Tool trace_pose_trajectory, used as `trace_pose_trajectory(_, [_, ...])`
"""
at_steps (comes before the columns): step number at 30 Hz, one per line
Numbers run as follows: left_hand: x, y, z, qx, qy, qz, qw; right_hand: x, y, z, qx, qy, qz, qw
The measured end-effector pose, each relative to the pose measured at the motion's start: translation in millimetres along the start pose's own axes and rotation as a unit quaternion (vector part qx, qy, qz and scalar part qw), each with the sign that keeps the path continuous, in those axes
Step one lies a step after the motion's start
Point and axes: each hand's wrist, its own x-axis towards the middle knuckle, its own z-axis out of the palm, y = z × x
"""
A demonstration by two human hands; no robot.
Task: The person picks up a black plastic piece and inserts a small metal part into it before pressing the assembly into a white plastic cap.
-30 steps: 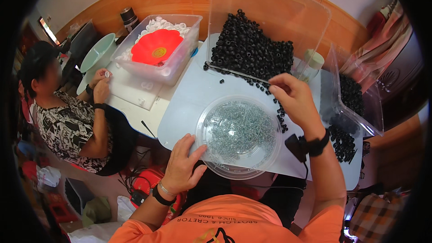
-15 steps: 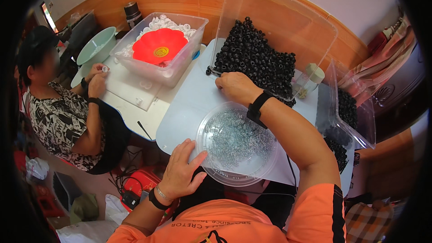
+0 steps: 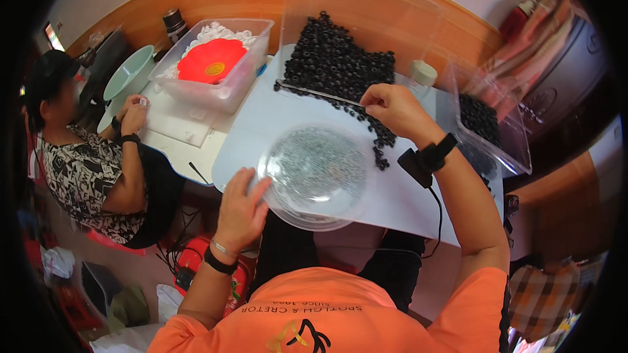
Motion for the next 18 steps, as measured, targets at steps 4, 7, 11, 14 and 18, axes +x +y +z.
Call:
trace_pose_trajectory(4, [-1.0,-8.1,-0.2,-0.001,-0.004,-0.007,1.000,-58.3,22.7,-7.2,0.050,0.051,0.023,0.997])
trace_pose_trajectory(7, [-0.8,-0.7,7.7,0.030,0.005,-0.006,1.000,-96.2,44.2,1.6,0.091,0.080,0.047,0.991])
trace_pose_trajectory(11, [-3.7,-9.5,23.7,0.056,0.011,0.010,0.998,-125.4,64.2,25.4,0.015,0.099,0.048,0.994])
trace_pose_trajectory(14, [-9.3,-14.2,26.9,0.077,0.006,-0.002,0.997,-135.3,68.3,37.7,-0.072,0.101,0.061,0.990])
trace_pose_trajectory(18, [-1.1,-3.5,32.4,0.096,0.004,0.009,0.995,-141.3,94.1,40.8,-0.114,0.145,0.077,0.980])
